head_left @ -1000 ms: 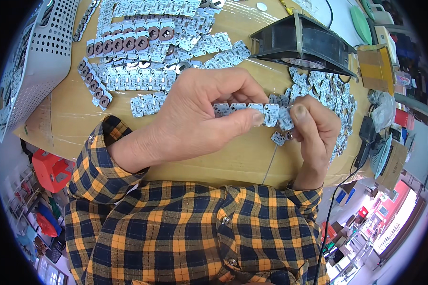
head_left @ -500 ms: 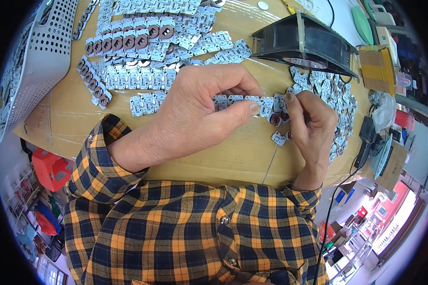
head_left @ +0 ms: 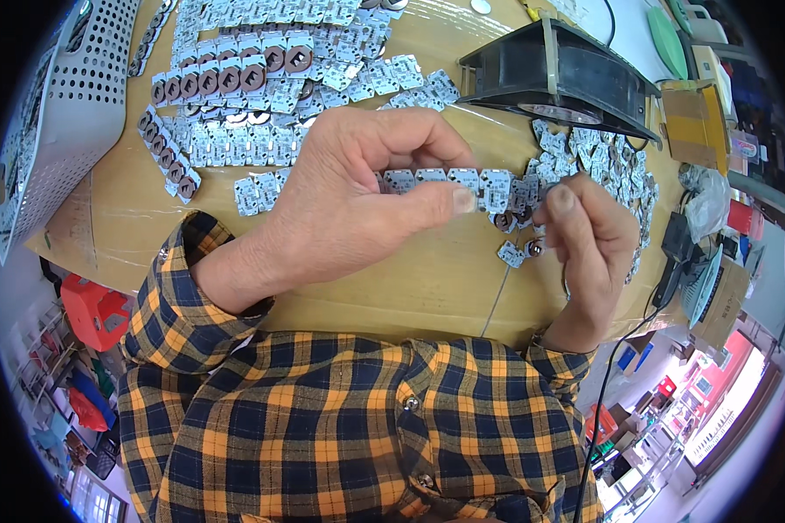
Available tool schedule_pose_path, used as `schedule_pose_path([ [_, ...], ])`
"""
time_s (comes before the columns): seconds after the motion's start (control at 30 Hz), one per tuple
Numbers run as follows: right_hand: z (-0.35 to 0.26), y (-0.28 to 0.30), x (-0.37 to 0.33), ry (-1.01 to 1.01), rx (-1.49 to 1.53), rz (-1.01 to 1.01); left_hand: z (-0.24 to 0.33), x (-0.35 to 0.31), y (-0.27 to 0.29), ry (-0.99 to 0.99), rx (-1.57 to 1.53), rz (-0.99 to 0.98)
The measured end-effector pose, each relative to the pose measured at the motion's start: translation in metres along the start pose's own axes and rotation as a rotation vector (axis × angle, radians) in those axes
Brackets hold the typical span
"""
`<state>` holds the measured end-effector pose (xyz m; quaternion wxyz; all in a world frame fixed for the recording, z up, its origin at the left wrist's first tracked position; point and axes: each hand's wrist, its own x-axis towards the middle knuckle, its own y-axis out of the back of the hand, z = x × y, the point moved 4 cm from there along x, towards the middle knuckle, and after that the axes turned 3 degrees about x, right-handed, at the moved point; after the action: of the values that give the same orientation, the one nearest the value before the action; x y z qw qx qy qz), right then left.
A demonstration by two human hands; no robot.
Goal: Separating and inspecting small electronic modules from strips on a factory workbench.
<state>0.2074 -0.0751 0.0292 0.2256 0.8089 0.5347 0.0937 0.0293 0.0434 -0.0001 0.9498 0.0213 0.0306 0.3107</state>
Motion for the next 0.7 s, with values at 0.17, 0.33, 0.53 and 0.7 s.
schedule_pose_path([
  [0.17, -0.004, -0.019, -0.003, 0.123, 0.231, -0.196, 0.005, -0.003, -0.006, -0.013, -0.051, -0.040],
  [0.33, -0.004, -0.020, -0.003, 0.128, 0.223, -0.221, 0.006, -0.004, -0.004, -0.011, -0.044, -0.078],
  [0.53, -0.004, -0.027, -0.003, 0.134, 0.119, -0.267, 0.000, -0.004, -0.009, -0.130, -0.005, -0.065],
  [0.7, 0.007, -0.035, -0.006, -0.249, 0.886, -0.364, 0.001, -0.003, -0.014, 0.106, -0.465, -0.177],
])
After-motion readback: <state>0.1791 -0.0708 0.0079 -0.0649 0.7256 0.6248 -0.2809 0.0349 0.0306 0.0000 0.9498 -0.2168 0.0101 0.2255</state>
